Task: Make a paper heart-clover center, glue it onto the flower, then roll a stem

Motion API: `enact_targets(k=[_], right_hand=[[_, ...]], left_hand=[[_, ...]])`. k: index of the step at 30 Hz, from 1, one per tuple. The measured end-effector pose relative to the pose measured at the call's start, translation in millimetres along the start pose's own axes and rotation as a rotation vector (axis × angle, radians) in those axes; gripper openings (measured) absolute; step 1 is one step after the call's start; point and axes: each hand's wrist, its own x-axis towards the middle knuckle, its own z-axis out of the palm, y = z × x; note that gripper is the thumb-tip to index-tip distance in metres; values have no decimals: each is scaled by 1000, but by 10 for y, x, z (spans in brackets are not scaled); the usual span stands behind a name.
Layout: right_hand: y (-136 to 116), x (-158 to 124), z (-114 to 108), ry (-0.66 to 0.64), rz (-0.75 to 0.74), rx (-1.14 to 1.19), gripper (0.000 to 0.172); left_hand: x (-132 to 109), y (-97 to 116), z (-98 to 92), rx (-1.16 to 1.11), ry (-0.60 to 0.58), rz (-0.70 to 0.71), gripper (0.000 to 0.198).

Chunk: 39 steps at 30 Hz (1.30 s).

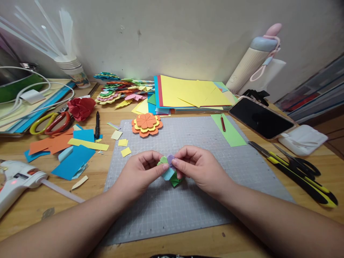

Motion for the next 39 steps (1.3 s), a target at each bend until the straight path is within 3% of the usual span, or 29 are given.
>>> enact_targets(k=[4,6,10,14,18,21,24,27,29,31,36,39], right_hand=[[-15,-5,-24,-8,-48,-90,28],[-48,-16,-57,34,-106,-325,24],[-117,-68,-102,60,-145,-1034,24],[-106,-125,-65,-51,-141,-1269,26],[-63,-151,-1,-216,-208,-1153,12],[-53,-150,15,-260,-265,-950,11],[-58,-117,-2,-198,-248,-651,12],[-65,-60,-28,-120,-72,-277,8],[-69,-25,-44,-76,-5,-90,17],[-76,-2,-58,-50,6,-33,27],[-94,11,-75,-25,43,-29,12],[-88,3,-62,28,68,57,19]], left_hand=[[-5,-7,3,50,8,1,20],[-2,-18,-7,22,95,36,19],[22,-39,-47,-42,289,120,20],[35,-31,-63,-23,324,114,23],[33,-31,-56,15,317,116,21],[38,-46,-58,7,314,123,18],[42,-43,-59,-27,308,118,21],[40,-19,-58,-57,294,102,22],[38,-5,-58,-64,278,97,22],[39,-4,-60,-70,258,90,21],[54,-53,-72,-125,228,69,22],[63,-85,-76,-148,257,67,25]])
